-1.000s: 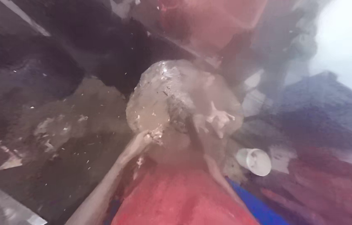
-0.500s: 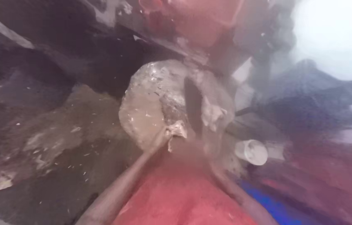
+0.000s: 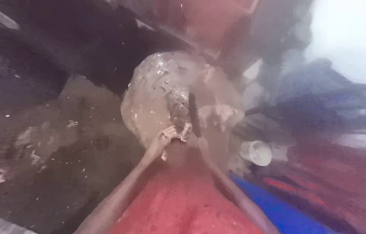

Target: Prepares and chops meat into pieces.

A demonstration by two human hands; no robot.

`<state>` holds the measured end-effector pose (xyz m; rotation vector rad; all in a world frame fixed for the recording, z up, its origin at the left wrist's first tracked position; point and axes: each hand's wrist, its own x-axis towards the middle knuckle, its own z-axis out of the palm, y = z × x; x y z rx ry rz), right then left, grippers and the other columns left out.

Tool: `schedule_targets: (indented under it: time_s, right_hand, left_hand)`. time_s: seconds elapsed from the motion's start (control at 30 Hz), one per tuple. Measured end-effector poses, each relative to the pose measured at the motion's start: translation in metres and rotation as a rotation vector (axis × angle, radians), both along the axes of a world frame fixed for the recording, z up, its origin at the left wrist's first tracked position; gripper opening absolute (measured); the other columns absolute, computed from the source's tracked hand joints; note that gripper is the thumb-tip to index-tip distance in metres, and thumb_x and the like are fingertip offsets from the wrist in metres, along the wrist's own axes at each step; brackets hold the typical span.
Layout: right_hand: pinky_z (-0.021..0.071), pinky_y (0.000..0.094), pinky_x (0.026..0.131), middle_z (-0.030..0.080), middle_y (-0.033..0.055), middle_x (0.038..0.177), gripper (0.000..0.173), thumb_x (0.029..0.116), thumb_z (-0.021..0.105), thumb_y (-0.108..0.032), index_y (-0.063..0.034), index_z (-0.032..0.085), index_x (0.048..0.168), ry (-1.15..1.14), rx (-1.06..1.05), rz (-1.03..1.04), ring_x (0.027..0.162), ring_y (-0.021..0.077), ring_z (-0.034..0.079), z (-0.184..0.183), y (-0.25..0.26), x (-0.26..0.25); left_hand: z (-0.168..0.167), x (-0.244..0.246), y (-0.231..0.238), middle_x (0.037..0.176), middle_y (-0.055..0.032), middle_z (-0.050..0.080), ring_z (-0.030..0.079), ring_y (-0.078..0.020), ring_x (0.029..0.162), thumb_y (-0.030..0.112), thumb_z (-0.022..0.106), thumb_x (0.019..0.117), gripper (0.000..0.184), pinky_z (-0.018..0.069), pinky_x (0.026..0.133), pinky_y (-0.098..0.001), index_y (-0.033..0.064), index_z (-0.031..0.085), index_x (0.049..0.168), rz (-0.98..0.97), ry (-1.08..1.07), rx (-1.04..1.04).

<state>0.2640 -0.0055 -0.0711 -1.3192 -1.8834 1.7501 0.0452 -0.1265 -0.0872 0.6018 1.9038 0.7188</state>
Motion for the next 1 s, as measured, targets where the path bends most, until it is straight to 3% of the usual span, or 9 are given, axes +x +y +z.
schedule_targets:
  time_s: [0.17,0.27,0.37,0.47,0.6,0.7,0.83,0.93,1.0]
  right_hand:
    - [0.0484,0.0462,0.106,0.064,0.0200,0.130,0.054,0.1120,0.030,-0.037,0.0010,0.059,0.136,-0.332,-0.049,0.145,0.121,0.0254,0.062,-0.008,0.004,0.052]
    - [0.0557,0.0389,0.082,0.067,0.0100,0.100,0.050,0.1106,0.031,-0.038,-0.0018,0.063,0.124,-0.256,-0.110,0.132,0.089,0.0162,0.064,0.018,0.002,0.026]
    - [0.0481,0.0242,0.061,0.055,-0.0030,0.077,0.040,0.1049,0.042,-0.032,0.0013,0.060,0.118,-0.077,-0.129,0.165,0.064,0.0036,0.051,0.057,-0.005,-0.005]
    - [0.0518,0.0257,0.072,0.063,0.0036,0.089,0.055,0.1021,0.047,-0.044,0.0052,0.060,0.123,-0.091,-0.013,0.290,0.076,0.0051,0.056,0.054,-0.006,-0.009]
    - [0.0525,0.0453,0.098,0.068,0.0195,0.115,0.051,0.1111,0.037,-0.039,0.0013,0.061,0.132,-0.344,-0.040,0.397,0.106,0.0249,0.067,0.001,-0.002,0.003]
    - [0.0526,0.0441,0.098,0.069,0.0177,0.117,0.052,0.1099,0.039,-0.042,-0.0006,0.060,0.134,-0.364,-0.082,0.363,0.106,0.0238,0.066,0.019,-0.013,-0.002]
    - [0.0547,0.0347,0.077,0.065,0.0093,0.094,0.060,0.1047,0.042,-0.051,0.0020,0.061,0.125,-0.251,-0.019,0.376,0.080,0.0145,0.061,0.025,-0.012,0.000]
    - [0.0525,0.0427,0.096,0.068,0.0191,0.112,0.050,0.1112,0.038,-0.038,0.0026,0.061,0.128,-0.349,-0.072,0.405,0.103,0.0236,0.066,0.007,0.000,0.003]
    - [0.0529,0.0454,0.096,0.069,0.0182,0.113,0.050,0.1113,0.037,-0.039,-0.0004,0.063,0.129,-0.384,-0.070,0.434,0.103,0.0247,0.067,0.007,0.000,-0.001]
  left_hand:
    - [-0.003,-0.023,-0.008,0.098,-0.0122,0.066,0.066,-0.0211,0.084,0.019,0.070,0.0950,0.028,0.0557,0.077,-0.0446,0.0078,0.062,0.120,0.160,0.036,0.138]
    - [0.000,-0.025,-0.007,0.092,-0.0090,0.063,0.063,-0.0179,0.076,0.016,0.069,0.0951,0.022,0.0551,0.070,-0.0402,0.0089,0.060,0.114,0.195,-0.029,0.188]
    - [0.004,-0.021,-0.004,0.090,-0.0097,0.062,0.061,-0.0181,0.074,0.016,0.068,0.0970,0.024,0.0536,0.069,-0.0401,0.0081,0.059,0.118,0.209,-0.041,0.162]
    - [0.003,-0.022,-0.002,0.099,-0.0125,0.066,0.066,-0.0207,0.082,0.018,0.069,0.0970,0.029,0.0568,0.076,-0.0435,0.0074,0.059,0.122,0.219,-0.034,0.144]
    - [-0.001,-0.021,-0.003,0.092,-0.0097,0.063,0.062,-0.0183,0.076,0.014,0.070,0.0949,0.024,0.0548,0.070,-0.0401,0.0077,0.060,0.116,0.219,-0.033,0.170]
    - [-0.004,-0.022,-0.014,0.092,-0.0091,0.063,0.062,-0.0160,0.074,0.013,0.068,0.0958,0.022,0.0546,0.069,-0.0368,0.0069,0.060,0.115,0.242,-0.057,0.197]
    - [-0.009,-0.027,-0.018,0.097,-0.0135,0.062,0.062,-0.0216,0.081,0.016,0.067,0.0975,0.025,0.0540,0.074,-0.0432,0.0050,0.057,0.118,0.247,-0.029,0.138]
    - [-0.008,-0.029,-0.017,0.101,-0.0145,0.064,0.064,-0.0228,0.085,0.016,0.067,0.0969,0.027,0.0550,0.077,-0.0452,0.0060,0.058,0.120,0.271,-0.029,0.109]
    - [-0.010,-0.029,-0.021,0.101,-0.0137,0.063,0.064,-0.0210,0.084,0.014,0.068,0.0962,0.027,0.0553,0.077,-0.0431,0.0051,0.058,0.119,0.288,-0.051,0.143]
